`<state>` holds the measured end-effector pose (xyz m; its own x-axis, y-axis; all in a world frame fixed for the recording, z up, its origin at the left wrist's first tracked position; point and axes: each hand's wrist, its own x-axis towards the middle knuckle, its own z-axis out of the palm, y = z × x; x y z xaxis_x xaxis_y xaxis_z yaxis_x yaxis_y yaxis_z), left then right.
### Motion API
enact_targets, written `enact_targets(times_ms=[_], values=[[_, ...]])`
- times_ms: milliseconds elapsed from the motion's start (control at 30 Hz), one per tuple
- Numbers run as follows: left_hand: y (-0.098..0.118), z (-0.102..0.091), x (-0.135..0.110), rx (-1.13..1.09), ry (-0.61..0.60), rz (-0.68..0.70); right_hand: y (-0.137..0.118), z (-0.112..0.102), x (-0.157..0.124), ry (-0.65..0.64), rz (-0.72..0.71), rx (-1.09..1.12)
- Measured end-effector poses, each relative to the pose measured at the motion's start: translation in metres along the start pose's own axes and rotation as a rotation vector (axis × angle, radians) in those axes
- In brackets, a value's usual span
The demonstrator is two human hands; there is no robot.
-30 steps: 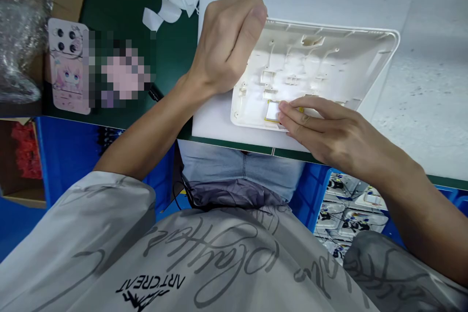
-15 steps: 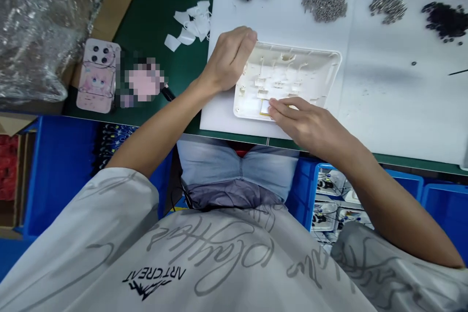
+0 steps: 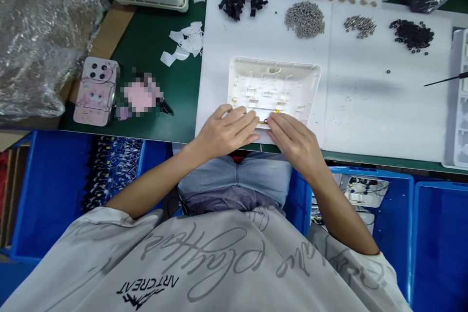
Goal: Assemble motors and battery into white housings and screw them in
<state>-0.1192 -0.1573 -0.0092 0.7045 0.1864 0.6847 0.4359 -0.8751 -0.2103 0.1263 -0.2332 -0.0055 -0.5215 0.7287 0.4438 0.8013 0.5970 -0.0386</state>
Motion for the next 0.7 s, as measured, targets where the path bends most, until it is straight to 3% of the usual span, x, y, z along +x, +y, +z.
enact_targets(times_ms=[167,433,600,700], values=[[0.008,0.010,0.009,-0.037,-0.060,0.000,0.001,0.000,0.004,-0.032,0.016,0.090],[0.007,0.015,0.003,-0.120,-0.140,-0.018,0.000,-0.007,0.012,-0.078,0.003,0.090],[0.007,0.012,-0.009,-0.367,-0.327,-0.258,0.007,-0.010,0.009,-0.080,0.032,0.200],[0.001,0.001,-0.023,-0.345,-0.193,-0.440,0.022,-0.010,-0.003,0.007,0.067,0.255]])
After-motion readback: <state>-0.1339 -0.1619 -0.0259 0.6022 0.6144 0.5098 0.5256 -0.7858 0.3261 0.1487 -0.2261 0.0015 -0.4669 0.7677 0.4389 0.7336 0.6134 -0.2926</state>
